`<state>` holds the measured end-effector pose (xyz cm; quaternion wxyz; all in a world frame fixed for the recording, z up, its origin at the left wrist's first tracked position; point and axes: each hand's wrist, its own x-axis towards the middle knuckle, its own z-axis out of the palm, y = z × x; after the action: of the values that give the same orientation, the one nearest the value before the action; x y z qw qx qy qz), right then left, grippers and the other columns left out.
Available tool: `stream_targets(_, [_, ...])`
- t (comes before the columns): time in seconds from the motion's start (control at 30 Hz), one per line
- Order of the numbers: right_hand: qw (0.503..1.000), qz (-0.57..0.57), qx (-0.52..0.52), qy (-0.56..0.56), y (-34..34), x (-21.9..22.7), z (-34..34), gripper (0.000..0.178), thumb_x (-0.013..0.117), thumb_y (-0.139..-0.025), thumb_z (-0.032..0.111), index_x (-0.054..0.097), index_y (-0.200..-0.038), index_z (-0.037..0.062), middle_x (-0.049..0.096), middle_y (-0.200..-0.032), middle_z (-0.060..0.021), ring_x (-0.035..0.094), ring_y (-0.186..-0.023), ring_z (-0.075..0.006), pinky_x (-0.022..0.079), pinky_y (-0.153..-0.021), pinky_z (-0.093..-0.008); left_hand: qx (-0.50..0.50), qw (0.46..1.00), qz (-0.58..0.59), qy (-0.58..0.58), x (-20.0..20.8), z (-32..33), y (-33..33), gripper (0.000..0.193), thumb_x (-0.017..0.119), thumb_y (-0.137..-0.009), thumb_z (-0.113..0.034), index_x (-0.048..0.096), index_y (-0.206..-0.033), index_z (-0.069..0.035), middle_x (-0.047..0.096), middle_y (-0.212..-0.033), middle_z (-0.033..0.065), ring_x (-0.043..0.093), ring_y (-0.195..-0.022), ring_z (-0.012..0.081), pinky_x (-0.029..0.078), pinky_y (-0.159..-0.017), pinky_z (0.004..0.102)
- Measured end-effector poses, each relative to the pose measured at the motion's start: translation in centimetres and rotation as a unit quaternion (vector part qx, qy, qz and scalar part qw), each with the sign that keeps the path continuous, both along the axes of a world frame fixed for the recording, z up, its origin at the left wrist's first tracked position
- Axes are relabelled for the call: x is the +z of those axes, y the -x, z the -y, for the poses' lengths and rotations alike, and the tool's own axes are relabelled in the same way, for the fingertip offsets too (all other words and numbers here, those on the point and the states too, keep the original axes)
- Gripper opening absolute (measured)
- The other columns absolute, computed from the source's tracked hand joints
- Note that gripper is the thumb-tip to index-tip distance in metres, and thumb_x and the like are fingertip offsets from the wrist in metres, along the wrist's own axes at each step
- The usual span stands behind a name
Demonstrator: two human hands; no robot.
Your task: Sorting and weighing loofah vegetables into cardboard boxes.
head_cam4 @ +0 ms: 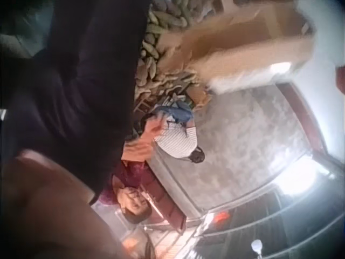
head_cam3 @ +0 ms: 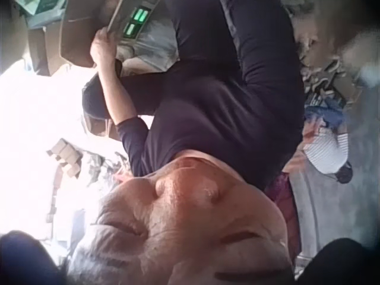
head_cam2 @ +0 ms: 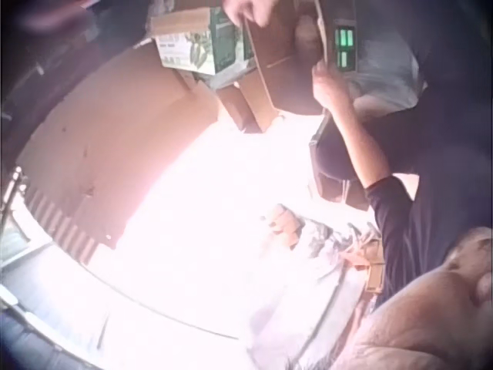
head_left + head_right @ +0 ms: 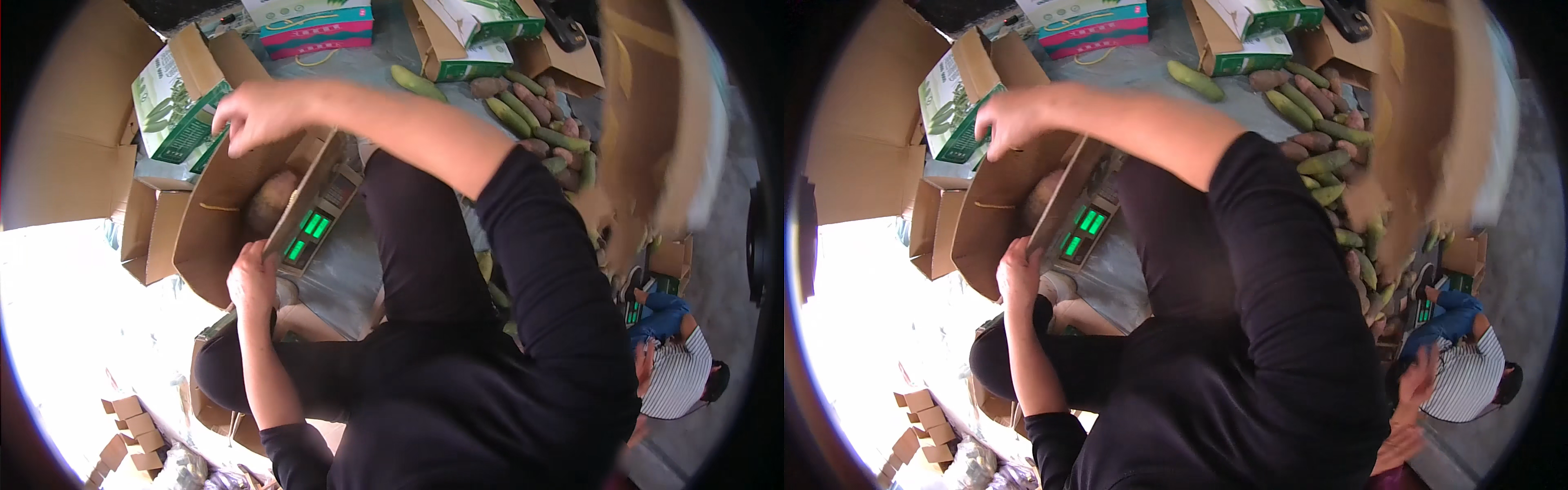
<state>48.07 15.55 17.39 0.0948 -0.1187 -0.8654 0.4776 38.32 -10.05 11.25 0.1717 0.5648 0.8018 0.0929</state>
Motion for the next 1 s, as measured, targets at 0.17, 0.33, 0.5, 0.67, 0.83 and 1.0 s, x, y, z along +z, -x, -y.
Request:
stream_targets(0.17, [0.962, -0.098, -0.208, 0.149, -11.9, -0.1, -1.6, 0.037, 0.064, -0.084, 0.017, 0.056, -0.117, 0.0021, 0.064, -0.102, -0.0077, 0.059, -0.095, -0.0126, 0.047, -0.082, -0.0266, -0.007, 1.000, 0.007, -0.009, -0.3, -0.5, 0.4, 0.021, 0.060, -0.078, -0.012, 0.061, -0.099, -0.007, 0.060, -0.091, 0.0121, 0.059, -0.085, 0.0342, 0.047, -0.071, 0.0423])
stream_targets(0.33, [0.921, 0.008, -0.389, 0.014, -23.5, -13.1, 0.2, 0.032, 0.066, -0.077, 0.016, 0.061, -0.106, 0.0042, 0.065, -0.094, -0.0124, 0.063, -0.089, -0.0230, 0.050, -0.077, -0.0336, -0.024, 0.999, 0.006, -0.024, -0.8, -0.6, -0.1, 0.022, 0.061, -0.079, -0.012, 0.061, -0.100, -0.006, 0.061, -0.094, 0.0121, 0.060, -0.086, 0.0332, 0.048, -0.072, 0.0405])
stream_targets(0.5, [0.843, 0.299, -0.446, -0.038, -36.5, -26.2, 7.9, 0.024, 0.061, -0.075, 0.012, 0.063, -0.097, 0.0030, 0.064, -0.094, -0.0179, 0.060, -0.093, -0.0349, 0.048, -0.081, -0.0402, -0.005, 0.999, 0.035, 0.006, -0.9, -0.9, -0.4, 0.020, 0.059, -0.081, -0.013, 0.062, -0.099, -0.005, 0.062, -0.093, 0.0124, 0.061, -0.085, 0.0327, 0.048, -0.072, 0.0388])
stream_targets(0.67, [0.786, 0.464, -0.408, -0.009, -45.9, -31.9, 17.0, 0.032, 0.063, -0.073, 0.024, 0.063, -0.093, 0.0000, 0.061, -0.100, -0.0211, 0.057, -0.099, -0.0358, 0.046, -0.085, -0.0428, -0.014, 0.999, 0.037, -0.002, -1.7, -0.8, -0.2, 0.019, 0.060, -0.080, -0.014, 0.062, -0.097, -0.005, 0.063, -0.091, 0.0127, 0.061, -0.083, 0.0323, 0.048, -0.072, 0.0384])
stream_targets(0.83, [0.673, 0.375, -0.637, 0.002, -44.0, -33.8, 23.3, 0.035, 0.069, -0.068, 0.025, 0.063, -0.093, 0.0003, 0.063, -0.088, -0.0226, 0.059, -0.089, -0.0381, 0.046, -0.082, -0.0431, 0.012, 1.000, -0.014, 0.000, 0.2, 0.2, 0.4, 0.021, 0.059, -0.080, -0.015, 0.062, -0.098, -0.005, 0.062, -0.091, 0.0132, 0.061, -0.083, 0.0331, 0.047, -0.072, 0.0389])
stream_targets(1.0, [0.678, 0.470, -0.562, 0.059, -49.4, -37.5, 27.9, 0.044, 0.069, -0.069, 0.032, 0.061, -0.093, -0.0043, 0.065, -0.092, -0.0206, 0.060, -0.092, -0.0385, 0.047, -0.079, -0.0439, -0.012, 0.999, 0.023, 0.018, -1.4, -2.3, -1.8, 0.020, 0.059, -0.080, -0.015, 0.061, -0.098, -0.005, 0.061, -0.091, 0.0122, 0.059, -0.085, 0.0332, 0.046, -0.073, 0.0389])
